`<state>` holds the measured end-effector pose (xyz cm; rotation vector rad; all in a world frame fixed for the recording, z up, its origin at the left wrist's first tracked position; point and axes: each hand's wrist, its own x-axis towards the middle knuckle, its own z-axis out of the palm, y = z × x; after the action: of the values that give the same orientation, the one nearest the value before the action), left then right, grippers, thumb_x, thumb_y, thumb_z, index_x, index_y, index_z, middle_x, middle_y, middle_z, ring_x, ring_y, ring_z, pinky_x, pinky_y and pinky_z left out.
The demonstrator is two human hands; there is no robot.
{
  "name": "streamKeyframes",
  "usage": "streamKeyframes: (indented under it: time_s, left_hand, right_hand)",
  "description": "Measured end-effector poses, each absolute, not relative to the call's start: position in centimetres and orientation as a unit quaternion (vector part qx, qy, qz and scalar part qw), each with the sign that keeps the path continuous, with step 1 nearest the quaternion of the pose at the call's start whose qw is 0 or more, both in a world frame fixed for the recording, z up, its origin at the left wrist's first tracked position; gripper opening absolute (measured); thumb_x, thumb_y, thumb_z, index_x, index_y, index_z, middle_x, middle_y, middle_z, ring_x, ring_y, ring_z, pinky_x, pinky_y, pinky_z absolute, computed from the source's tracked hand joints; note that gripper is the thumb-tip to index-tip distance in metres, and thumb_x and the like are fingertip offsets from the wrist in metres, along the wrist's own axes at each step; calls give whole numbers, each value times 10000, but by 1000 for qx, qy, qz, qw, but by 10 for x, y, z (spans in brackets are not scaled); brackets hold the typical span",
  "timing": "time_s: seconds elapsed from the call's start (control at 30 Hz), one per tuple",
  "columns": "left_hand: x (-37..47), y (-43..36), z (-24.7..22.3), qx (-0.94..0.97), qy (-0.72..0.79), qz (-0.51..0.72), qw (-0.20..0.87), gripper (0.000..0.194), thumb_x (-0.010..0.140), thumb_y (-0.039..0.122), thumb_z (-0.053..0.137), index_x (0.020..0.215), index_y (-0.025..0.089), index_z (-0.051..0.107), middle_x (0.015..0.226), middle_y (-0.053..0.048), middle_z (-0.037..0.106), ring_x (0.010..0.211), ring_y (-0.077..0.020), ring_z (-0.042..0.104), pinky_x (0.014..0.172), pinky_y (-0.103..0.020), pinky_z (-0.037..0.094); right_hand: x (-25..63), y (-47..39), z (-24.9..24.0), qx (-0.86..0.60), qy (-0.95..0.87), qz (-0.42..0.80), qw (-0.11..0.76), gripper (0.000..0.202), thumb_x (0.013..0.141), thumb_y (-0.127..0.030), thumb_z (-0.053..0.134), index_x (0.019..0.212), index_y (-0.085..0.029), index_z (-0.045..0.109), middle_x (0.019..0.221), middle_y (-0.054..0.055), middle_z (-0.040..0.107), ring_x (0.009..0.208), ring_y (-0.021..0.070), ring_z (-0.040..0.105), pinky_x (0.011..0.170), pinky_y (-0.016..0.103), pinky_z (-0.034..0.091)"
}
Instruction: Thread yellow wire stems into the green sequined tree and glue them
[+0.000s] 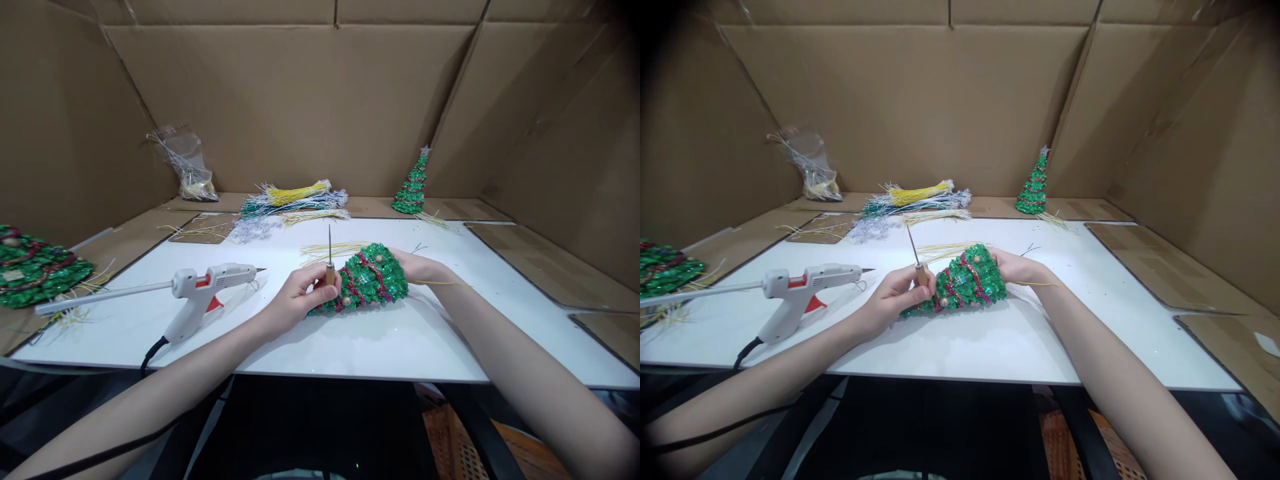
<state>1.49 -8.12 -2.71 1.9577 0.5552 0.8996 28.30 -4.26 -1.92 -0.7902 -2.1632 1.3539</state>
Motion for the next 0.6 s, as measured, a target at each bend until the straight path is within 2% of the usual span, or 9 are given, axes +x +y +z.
streamKeyframes:
  time_s: [0.33, 0.6]
  left_hand:
    - [14, -80, -29, 794, 211, 371, 434, 192, 922, 305, 547, 802, 162, 588, 808, -13, 546, 775, -143, 472, 729, -274, 341]
    - [14, -80, -29, 783, 206, 379, 448, 179, 911, 303, 565, 808, 162, 605, 795, -12, 541, 772, -145, 476, 726, -283, 342]
  right_hand:
    - [282, -42, -22, -285, -782, 494, 252, 341, 742, -438, 751, 923, -154, 699, 969, 56, 710, 934, 209, 639, 855, 351, 533]
    - [282, -43, -22, -304, -775, 491, 256, 363, 735, -431, 758, 963, -153, 700, 1005, 67, 703, 938, 218, 639, 863, 366, 528]
